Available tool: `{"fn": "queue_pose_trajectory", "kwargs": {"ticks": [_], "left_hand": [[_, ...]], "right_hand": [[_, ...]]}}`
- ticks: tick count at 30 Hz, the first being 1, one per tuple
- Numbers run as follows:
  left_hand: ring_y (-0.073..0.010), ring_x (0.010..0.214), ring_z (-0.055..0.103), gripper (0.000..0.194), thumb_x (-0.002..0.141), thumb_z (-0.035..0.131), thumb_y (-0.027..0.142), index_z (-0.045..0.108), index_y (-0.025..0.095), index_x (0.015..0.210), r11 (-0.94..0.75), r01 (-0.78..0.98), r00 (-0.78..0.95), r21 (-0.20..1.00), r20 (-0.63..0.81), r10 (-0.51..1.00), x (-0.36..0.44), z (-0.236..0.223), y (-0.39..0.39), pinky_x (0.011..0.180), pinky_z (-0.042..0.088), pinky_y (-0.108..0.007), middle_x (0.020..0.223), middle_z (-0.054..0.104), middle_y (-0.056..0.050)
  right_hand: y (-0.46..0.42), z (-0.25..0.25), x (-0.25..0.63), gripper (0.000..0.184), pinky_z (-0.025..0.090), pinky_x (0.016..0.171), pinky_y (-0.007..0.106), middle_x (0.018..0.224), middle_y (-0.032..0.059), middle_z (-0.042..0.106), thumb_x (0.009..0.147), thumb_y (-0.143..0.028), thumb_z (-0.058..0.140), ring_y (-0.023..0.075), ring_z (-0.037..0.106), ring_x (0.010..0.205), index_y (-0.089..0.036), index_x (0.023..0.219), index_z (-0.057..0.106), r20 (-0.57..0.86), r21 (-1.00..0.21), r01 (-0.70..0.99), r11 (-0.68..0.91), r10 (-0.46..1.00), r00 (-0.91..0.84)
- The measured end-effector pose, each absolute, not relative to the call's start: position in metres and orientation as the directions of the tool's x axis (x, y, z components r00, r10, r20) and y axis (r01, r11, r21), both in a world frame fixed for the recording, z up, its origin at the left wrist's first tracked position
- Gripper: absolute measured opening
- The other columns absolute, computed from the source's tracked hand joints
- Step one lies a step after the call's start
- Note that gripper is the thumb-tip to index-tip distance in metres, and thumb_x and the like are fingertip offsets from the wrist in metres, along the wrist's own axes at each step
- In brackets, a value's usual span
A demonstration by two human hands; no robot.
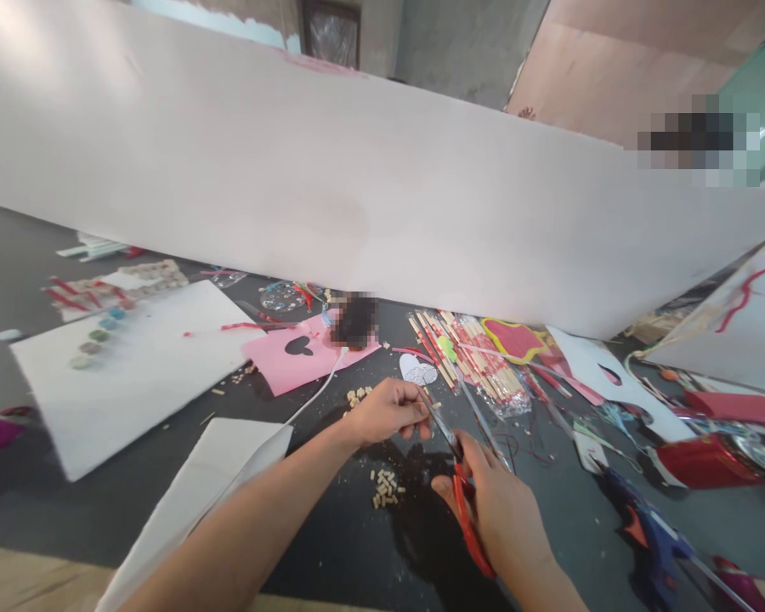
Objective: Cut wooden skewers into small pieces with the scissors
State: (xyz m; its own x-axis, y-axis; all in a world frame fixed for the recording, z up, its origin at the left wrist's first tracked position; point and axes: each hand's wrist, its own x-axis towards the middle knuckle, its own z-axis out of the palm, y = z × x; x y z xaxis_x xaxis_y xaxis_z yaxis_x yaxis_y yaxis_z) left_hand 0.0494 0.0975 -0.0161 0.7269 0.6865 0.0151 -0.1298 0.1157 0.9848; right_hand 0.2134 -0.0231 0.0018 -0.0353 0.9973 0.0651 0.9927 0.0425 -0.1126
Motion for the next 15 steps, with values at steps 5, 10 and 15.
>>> {"fn": "queue_pose_trajectory", "kwargs": {"ticks": [5,10,15], "left_hand": [[-0.005,0.041,0.044,0.031,0.076,0.058,0.041,0.057,0.011,0.069,0.127,-0.122,0.731,0.984,0.002,0.683,0.05,-0.016,0.097,0.042,0.033,-0.017,0.058,0.063,-0.004],[-0.0056,0.041,0.045,0.03,0.075,0.059,0.041,0.056,0.011,0.068,0.138,-0.112,0.72,0.984,-0.015,0.694,0.052,-0.017,0.097,0.042,0.033,-0.017,0.057,0.063,-0.004],[-0.0053,0.041,0.043,0.031,0.075,0.059,0.041,0.057,0.011,0.071,0.143,-0.13,0.676,0.981,-0.018,0.736,0.055,-0.019,0.096,0.043,0.033,-0.018,0.056,0.061,-0.002]], "right_hand": [[-0.023,-0.012,0.213,0.042,0.045,0.056,0.027,0.089,0.0085,0.069,0.085,-0.044,0.045,0.021,0.067,0.07,-0.015,0.116,0.049,0.167,-0.03,0.994,0.102,0.981,-0.095],[-0.022,-0.007,0.214,0.037,0.044,0.051,0.027,0.087,0.0059,0.069,0.086,-0.043,0.043,0.0206,0.066,0.066,-0.018,0.112,0.051,0.128,-0.029,0.997,0.065,0.99,-0.061],[-0.022,0.007,0.216,0.05,0.046,0.065,0.029,0.103,0.0087,0.063,0.079,-0.044,0.052,0.0233,0.061,0.091,-0.02,0.122,0.044,0.024,-0.197,0.98,0.011,1.0,-0.006]]}}
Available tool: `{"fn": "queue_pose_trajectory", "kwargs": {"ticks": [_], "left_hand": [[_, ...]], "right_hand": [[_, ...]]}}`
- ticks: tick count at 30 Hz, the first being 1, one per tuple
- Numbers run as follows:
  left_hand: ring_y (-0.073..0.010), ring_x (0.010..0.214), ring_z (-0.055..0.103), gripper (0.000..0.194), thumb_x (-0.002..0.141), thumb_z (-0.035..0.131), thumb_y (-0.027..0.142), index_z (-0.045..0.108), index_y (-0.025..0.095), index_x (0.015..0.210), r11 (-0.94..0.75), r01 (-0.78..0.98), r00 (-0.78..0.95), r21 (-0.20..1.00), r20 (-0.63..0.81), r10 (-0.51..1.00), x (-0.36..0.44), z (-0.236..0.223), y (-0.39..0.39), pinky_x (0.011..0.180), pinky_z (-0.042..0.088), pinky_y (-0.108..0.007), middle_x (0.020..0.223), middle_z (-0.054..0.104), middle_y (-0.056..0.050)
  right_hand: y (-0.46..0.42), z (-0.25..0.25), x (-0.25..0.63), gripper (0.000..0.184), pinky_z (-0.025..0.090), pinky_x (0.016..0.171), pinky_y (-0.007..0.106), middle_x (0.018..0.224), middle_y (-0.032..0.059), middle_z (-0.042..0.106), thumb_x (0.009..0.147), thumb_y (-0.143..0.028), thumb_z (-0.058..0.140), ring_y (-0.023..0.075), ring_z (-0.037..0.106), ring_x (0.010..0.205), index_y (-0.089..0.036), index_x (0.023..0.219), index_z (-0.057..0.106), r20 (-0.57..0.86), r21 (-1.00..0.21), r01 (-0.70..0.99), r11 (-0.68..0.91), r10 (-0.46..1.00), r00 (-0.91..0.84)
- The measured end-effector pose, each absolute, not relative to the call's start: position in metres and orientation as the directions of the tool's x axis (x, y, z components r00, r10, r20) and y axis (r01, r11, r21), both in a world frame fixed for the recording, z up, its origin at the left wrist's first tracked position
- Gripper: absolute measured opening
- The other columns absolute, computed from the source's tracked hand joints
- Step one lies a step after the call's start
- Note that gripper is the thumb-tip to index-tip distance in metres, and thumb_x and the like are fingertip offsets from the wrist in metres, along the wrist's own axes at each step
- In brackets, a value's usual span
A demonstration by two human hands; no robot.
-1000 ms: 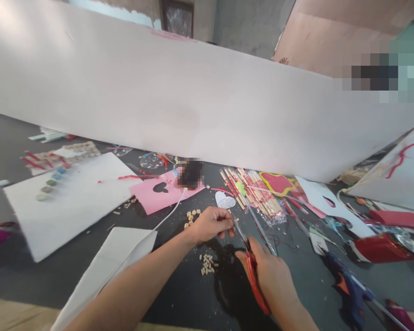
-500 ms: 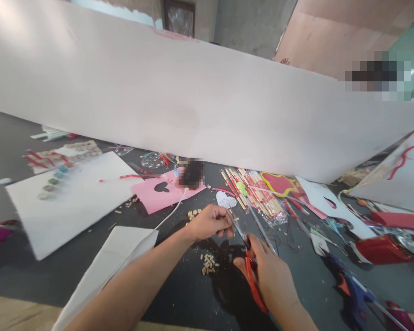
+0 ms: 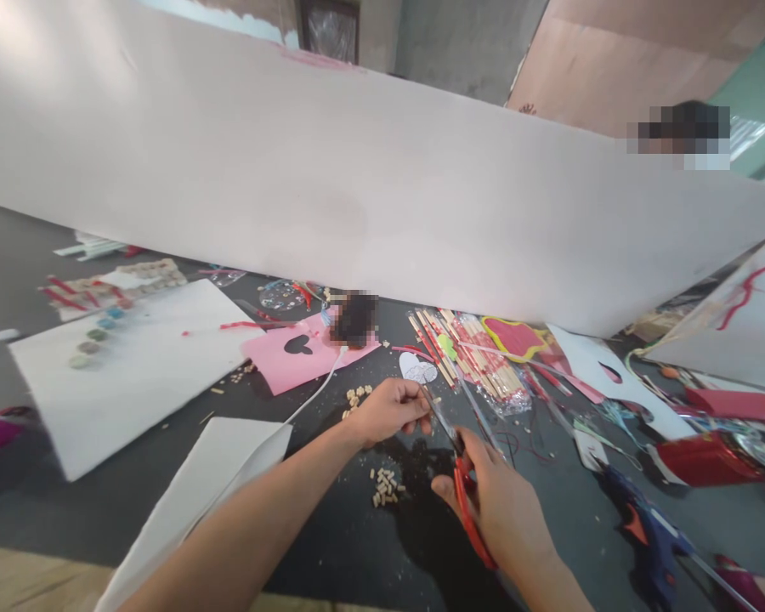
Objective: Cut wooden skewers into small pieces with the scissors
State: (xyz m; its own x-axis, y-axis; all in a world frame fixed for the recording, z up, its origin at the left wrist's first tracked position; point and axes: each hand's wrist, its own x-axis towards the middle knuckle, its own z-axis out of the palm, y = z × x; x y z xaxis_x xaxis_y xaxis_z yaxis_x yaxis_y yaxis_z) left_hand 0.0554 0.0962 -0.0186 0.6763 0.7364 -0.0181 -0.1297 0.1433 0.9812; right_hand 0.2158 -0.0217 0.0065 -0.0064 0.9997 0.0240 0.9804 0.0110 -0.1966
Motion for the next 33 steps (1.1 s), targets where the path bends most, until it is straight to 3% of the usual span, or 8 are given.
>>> {"fn": "queue_pose_trajectory", "kwargs": {"ticks": [4,9,13,19,26,33], "left_hand": [[-0.004,0.042,0.04,0.03,0.076,0.057,0.041,0.054,0.012,0.067,0.138,-0.187,0.574,0.973,-0.006,0.819,0.05,-0.016,0.104,0.044,0.029,-0.017,0.055,0.058,0.0],[-0.003,0.044,0.036,0.029,0.078,0.054,0.04,0.049,0.014,0.069,0.138,-0.26,0.443,0.956,-0.009,0.897,0.041,-0.014,0.113,0.044,0.026,-0.016,0.063,0.057,0.001],[-0.0038,0.045,0.039,0.031,0.074,0.06,0.042,0.052,0.012,0.069,0.162,-0.239,0.516,0.957,-0.016,0.857,0.046,-0.013,0.107,0.045,0.029,-0.016,0.064,0.06,-0.001],[-0.0041,0.045,0.042,0.035,0.077,0.055,0.046,0.055,0.012,0.073,0.135,-0.196,0.624,0.971,0.017,0.781,0.053,-0.012,0.097,0.047,0.032,-0.017,0.064,0.061,-0.002],[-0.0056,0.045,0.043,0.039,0.079,0.05,0.051,0.056,0.012,0.076,0.082,-0.108,0.698,0.991,0.017,0.716,0.055,-0.014,0.093,0.046,0.033,-0.018,0.063,0.061,-0.002],[-0.006,0.046,0.042,0.036,0.079,0.051,0.047,0.055,0.012,0.072,0.07,-0.103,0.724,0.992,0.027,0.69,0.052,-0.013,0.095,0.047,0.033,-0.018,0.059,0.06,-0.002]], "right_hand": [[-0.022,0.009,0.224,0.062,0.046,0.073,0.032,0.104,0.0088,0.062,0.072,-0.049,0.057,0.0243,0.058,0.096,-0.022,0.126,0.042,-0.027,-0.271,0.963,-0.016,1.0,0.009],[-0.024,0.005,0.241,0.049,0.047,0.065,0.029,0.092,0.0044,0.065,0.079,-0.049,0.049,0.0204,0.063,0.081,-0.023,0.12,0.046,0.039,-0.243,0.963,-0.114,0.991,0.127],[-0.027,0.007,0.243,0.05,0.047,0.067,0.028,0.09,0.0033,0.064,0.081,-0.047,0.048,0.0185,0.063,0.08,-0.022,0.123,0.042,0.096,-0.269,0.961,-0.062,0.991,0.091],[-0.027,0.009,0.228,0.052,0.048,0.071,0.031,0.099,0.0072,0.062,0.079,-0.048,0.049,0.0217,0.06,0.091,-0.021,0.124,0.043,0.064,-0.276,0.961,-0.005,0.998,0.024],[-0.024,0.005,0.224,0.052,0.049,0.067,0.03,0.099,0.0079,0.063,0.078,-0.044,0.052,0.022,0.061,0.09,-0.02,0.123,0.044,0.128,-0.238,0.971,0.015,0.992,0.016],[-0.024,0.005,0.221,0.049,0.049,0.065,0.029,0.097,0.0077,0.065,0.08,-0.045,0.05,0.0219,0.063,0.085,-0.021,0.123,0.046,0.079,-0.22,0.975,0.025,0.997,-0.007]]}}
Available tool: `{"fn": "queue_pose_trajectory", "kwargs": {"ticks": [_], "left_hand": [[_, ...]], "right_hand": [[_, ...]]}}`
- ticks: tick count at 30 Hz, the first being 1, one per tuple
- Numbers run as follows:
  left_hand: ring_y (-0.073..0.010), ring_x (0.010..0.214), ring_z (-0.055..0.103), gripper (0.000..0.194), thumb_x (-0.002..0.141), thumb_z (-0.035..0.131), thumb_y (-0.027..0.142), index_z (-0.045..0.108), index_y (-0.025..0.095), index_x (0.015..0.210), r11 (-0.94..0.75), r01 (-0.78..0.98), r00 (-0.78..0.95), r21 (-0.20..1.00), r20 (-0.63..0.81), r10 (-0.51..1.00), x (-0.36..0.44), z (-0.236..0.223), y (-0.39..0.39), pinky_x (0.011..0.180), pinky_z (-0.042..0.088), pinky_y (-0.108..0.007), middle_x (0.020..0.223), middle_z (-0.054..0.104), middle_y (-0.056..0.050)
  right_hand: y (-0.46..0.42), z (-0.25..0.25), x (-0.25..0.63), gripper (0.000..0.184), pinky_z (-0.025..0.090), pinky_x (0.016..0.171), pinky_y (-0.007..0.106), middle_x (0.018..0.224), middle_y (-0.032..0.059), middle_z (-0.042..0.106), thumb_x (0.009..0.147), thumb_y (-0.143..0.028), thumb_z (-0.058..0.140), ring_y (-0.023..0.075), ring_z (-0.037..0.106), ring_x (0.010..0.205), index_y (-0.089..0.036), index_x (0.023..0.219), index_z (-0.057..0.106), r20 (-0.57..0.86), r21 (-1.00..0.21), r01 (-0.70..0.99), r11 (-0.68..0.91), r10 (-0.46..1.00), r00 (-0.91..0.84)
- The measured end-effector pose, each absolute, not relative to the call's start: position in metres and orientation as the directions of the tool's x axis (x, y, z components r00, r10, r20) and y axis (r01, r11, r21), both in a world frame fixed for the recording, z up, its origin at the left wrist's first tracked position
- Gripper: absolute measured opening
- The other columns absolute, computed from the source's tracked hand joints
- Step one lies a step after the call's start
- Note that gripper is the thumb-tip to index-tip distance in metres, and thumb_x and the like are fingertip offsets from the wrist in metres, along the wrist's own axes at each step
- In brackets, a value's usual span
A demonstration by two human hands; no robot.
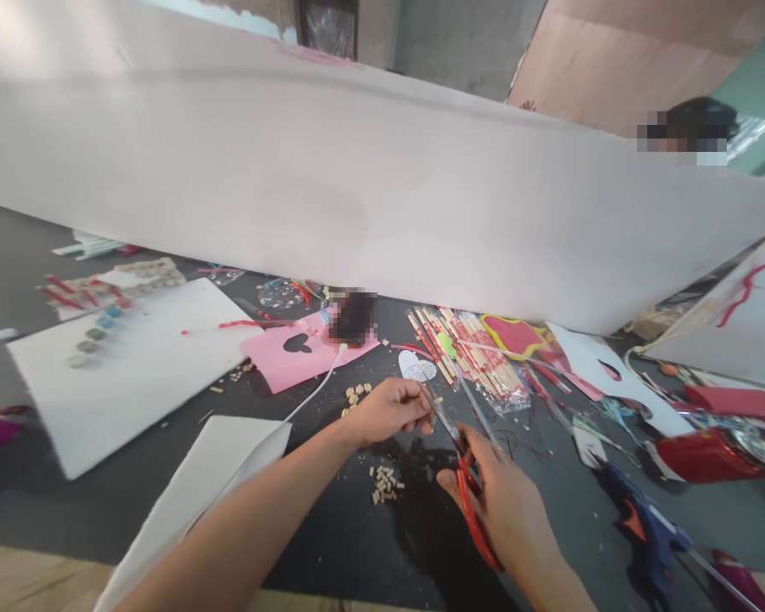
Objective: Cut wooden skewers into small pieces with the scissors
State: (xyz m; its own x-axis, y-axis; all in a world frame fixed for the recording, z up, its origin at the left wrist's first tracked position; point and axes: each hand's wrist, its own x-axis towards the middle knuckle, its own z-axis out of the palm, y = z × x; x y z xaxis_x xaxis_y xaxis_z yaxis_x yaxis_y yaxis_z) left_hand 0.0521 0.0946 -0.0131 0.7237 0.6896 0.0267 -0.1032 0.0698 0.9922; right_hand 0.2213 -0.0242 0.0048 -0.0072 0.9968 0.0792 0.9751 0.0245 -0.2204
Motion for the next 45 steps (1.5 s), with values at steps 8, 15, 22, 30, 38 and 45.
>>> {"fn": "queue_pose_trajectory", "kwargs": {"ticks": [8,15,22,30,38,45], "left_hand": [[-0.0064,0.046,0.042,0.028,0.08,0.052,0.039,0.056,0.012,0.072,0.057,-0.033,0.711,0.998,-0.016,0.703,0.054,-0.013,0.092,0.046,0.034,-0.017,0.058,0.061,-0.002],[-0.0069,0.048,0.045,0.022,0.08,0.05,0.032,0.059,0.013,0.075,0.008,0.011,0.686,1.0,-0.013,0.728,0.059,-0.015,0.092,0.048,0.036,-0.018,0.065,0.063,-0.002],[-0.0073,0.048,0.049,0.014,0.075,0.055,0.025,0.059,0.013,0.075,0.025,0.023,0.604,0.999,-0.034,0.796,0.06,-0.009,0.088,0.048,0.039,-0.018,0.068,0.064,-0.003],[-0.0059,0.044,0.046,0.017,0.077,0.055,0.026,0.059,0.011,0.07,0.025,-0.073,0.638,0.997,0.027,0.769,0.059,-0.013,0.089,0.046,0.037,-0.017,0.062,0.064,-0.003],[-0.0053,0.043,0.045,0.023,0.077,0.057,0.032,0.059,0.011,0.069,0.062,-0.105,0.668,0.992,0.024,0.744,0.058,-0.017,0.091,0.045,0.034,-0.017,0.06,0.064,-0.002],[-0.0056,0.043,0.044,0.026,0.077,0.056,0.036,0.058,0.012,0.068,0.079,-0.098,0.661,0.992,0.006,0.75,0.06,-0.017,0.09,0.044,0.033,-0.017,0.06,0.063,-0.002]], "right_hand": [[-0.025,-0.007,0.219,0.041,0.047,0.055,0.026,0.096,0.0091,0.068,0.087,-0.042,0.043,0.0203,0.067,0.072,-0.017,0.118,0.049,0.147,-0.005,0.995,0.096,0.985,-0.094],[-0.023,-0.008,0.221,0.035,0.043,0.05,0.026,0.082,0.0042,0.071,0.087,-0.043,0.043,0.0207,0.068,0.064,-0.019,0.111,0.052,0.065,-0.004,1.0,0.001,0.998,-0.001],[-0.024,-0.001,0.217,0.039,0.046,0.057,0.029,0.094,0.0058,0.069,0.085,-0.045,0.043,0.0228,0.067,0.077,-0.021,0.115,0.047,0.05,-0.092,0.996,-0.02,0.998,0.025],[-0.028,0.0,0.216,0.044,0.047,0.064,0.031,0.107,0.0095,0.062,0.084,-0.046,0.044,0.0242,0.063,0.089,-0.02,0.12,0.043,0.092,-0.081,0.997,-0.001,0.996,0.008],[-0.025,-0.012,0.218,0.042,0.045,0.055,0.028,0.092,0.0066,0.068,0.087,-0.046,0.041,0.021,0.067,0.071,-0.018,0.117,0.045,0.113,-0.018,0.999,0.049,0.993,-0.046],[-0.022,-0.007,0.218,0.035,0.045,0.054,0.029,0.089,0.0046,0.069,0.086,-0.044,0.043,0.023,0.067,0.071,-0.021,0.111,0.049,0.028,-0.068,0.998,0.0,1.0,0.002]]}}
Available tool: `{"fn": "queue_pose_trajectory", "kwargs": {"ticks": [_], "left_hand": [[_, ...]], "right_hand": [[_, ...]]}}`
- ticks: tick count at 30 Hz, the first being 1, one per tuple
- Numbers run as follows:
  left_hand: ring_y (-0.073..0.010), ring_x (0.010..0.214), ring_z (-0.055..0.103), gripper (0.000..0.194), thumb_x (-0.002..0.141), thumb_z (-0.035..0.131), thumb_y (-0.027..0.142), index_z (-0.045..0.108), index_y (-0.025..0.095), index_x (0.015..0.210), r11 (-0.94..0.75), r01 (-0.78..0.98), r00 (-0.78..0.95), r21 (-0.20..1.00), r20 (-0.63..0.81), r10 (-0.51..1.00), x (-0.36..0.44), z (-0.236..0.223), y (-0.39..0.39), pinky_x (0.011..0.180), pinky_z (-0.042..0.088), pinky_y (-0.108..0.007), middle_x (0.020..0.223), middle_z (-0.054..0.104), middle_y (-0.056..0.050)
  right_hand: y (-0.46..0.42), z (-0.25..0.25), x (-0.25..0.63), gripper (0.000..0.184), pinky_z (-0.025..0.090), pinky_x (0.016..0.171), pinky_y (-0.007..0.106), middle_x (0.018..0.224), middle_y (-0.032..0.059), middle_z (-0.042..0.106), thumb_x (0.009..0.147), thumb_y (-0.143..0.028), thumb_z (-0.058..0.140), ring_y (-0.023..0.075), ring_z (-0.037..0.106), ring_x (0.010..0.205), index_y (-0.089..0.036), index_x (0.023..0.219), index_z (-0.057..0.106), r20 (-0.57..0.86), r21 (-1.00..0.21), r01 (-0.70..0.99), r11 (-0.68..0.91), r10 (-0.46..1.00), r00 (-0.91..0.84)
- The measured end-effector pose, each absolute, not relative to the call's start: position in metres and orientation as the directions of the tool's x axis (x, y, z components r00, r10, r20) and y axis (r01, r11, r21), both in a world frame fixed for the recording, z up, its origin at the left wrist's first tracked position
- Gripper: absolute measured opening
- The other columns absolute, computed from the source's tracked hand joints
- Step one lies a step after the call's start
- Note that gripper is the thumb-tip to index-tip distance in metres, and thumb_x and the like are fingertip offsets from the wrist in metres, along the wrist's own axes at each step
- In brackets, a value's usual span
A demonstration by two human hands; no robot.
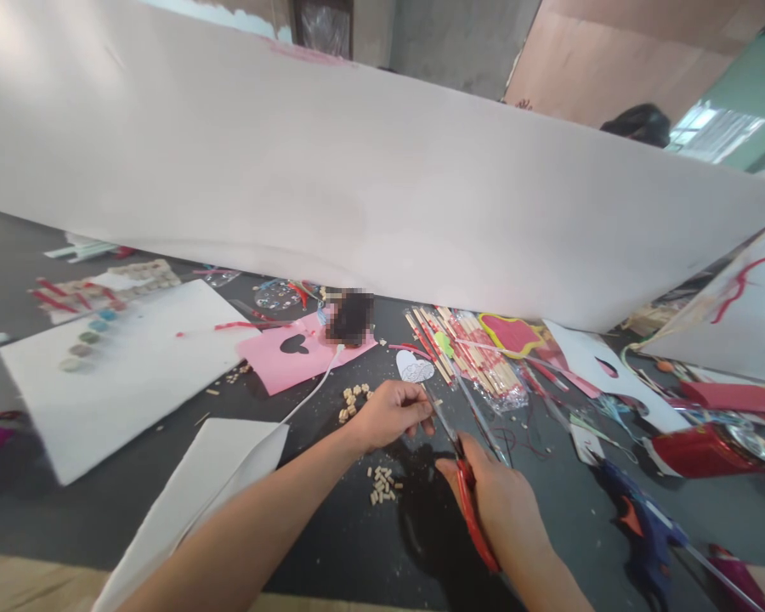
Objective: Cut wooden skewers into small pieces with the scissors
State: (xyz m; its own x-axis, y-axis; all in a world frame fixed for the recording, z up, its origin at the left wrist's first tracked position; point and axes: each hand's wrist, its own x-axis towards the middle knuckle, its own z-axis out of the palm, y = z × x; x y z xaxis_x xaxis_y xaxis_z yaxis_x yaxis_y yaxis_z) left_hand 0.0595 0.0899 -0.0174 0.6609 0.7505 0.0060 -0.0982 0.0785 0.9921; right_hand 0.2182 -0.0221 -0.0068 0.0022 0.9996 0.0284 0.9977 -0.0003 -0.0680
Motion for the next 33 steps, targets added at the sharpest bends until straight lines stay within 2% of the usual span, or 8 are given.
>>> {"fn": "queue_pose_trajectory", "kwargs": {"ticks": [6,11,16,20,25,27,30,33], "left_hand": [[-0.0051,0.042,0.041,0.031,0.078,0.054,0.042,0.057,0.012,0.069,0.115,-0.135,0.646,0.984,0.0,0.763,0.058,-0.017,0.092,0.045,0.032,-0.017,0.056,0.06,-0.002],[-0.0052,0.042,0.041,0.033,0.076,0.055,0.044,0.057,0.012,0.069,0.15,-0.147,0.638,0.978,-0.022,0.769,0.055,-0.017,0.096,0.044,0.031,-0.018,0.055,0.06,-0.002],[-0.0043,0.043,0.039,0.029,0.078,0.051,0.043,0.054,0.014,0.074,0.139,-0.176,0.483,0.975,-0.038,0.875,0.055,-0.02,0.101,0.044,0.03,-0.017,0.062,0.058,0.0],[-0.0046,0.044,0.037,0.028,0.078,0.051,0.042,0.053,0.014,0.076,0.139,-0.181,0.492,0.974,-0.033,0.87,0.055,-0.018,0.102,0.045,0.03,-0.017,0.063,0.058,0.001],[-0.0064,0.049,0.04,0.025,0.08,0.05,0.036,0.057,0.013,0.073,-0.022,-0.066,0.611,0.998,0.058,0.789,0.054,-0.012,0.096,0.048,0.031,-0.018,0.064,0.06,-0.001],[-0.0082,0.055,0.047,0.025,0.081,0.05,0.034,0.058,0.013,0.07,-0.098,0.001,0.656,0.995,0.073,0.751,0.054,-0.01,0.094,0.052,0.035,-0.018,0.065,0.061,-0.002],[-0.0106,0.062,0.053,0.024,0.08,0.05,0.033,0.061,0.013,0.071,-0.148,0.052,0.718,0.988,0.066,0.692,0.053,-0.007,0.092,0.06,0.039,-0.019,0.065,0.062,-0.002],[-0.0107,0.062,0.054,0.022,0.08,0.051,0.032,0.062,0.013,0.075,-0.153,0.068,0.771,0.986,0.046,0.636,0.052,-0.007,0.091,0.06,0.04,-0.019,0.064,0.063,-0.001]], "right_hand": [[-0.022,0.002,0.221,0.056,0.048,0.062,0.027,0.094,0.008,0.066,0.078,-0.046,0.052,0.0218,0.064,0.085,-0.019,0.125,0.04,-0.017,-0.27,0.963,0.011,1.0,-0.016],[-0.023,0.006,0.23,0.058,0.047,0.07,0.031,0.094,0.0073,0.064,0.079,-0.049,0.049,0.0219,0.063,0.084,-0.019,0.128,0.039,-0.045,-0.287,0.957,-0.051,0.998,0.039],[-0.021,0.004,0.251,0.055,0.045,0.077,0.036,0.1,0.0098,0.064,0.083,-0.043,0.045,0.025,0.06,0.092,-0.017,0.13,0.036,-0.045,-0.156,0.967,-0.2,0.98,0.195],[-0.021,-0.004,0.267,0.049,0.041,0.085,0.04,0.108,0.0149,0.061,0.08,-0.026,0.049,0.0287,0.054,0.103,-0.011,0.126,0.042,0.001,0.073,0.992,-0.102,0.995,0.102],[-0.017,0.013,0.264,0.029,0.044,0.063,0.035,0.088,0.0111,0.067,0.082,-0.033,0.048,0.0273,0.062,0.08,-0.02,0.107,0.057,-0.035,0.176,0.982,-0.064,0.997,0.071],[-0.012,0.026,0.255,0.022,0.041,0.056,0.029,0.076,0.0056,0.066,0.086,-0.036,0.042,0.0222,0.062,0.069,-0.023,0.09,0.06,-0.002,0.048,0.993,-0.105,0.994,0.105],[-0.005,0.04,0.236,0.029,0.038,0.052,0.023,0.062,-0.002,0.057,0.09,-0.042,0.033,0.0135,0.054,0.056,-0.023,0.083,0.054,-0.04,-0.377,0.925,-0.04,0.999,0.027],[0.001,0.038,0.22,0.034,0.034,0.049,0.021,0.056,-0.0048,0.046,0.09,-0.046,0.03,0.0111,0.046,0.051,-0.022,0.077,0.05,-0.114,-0.633,0.774,-0.015,0.991,-0.074]]}}
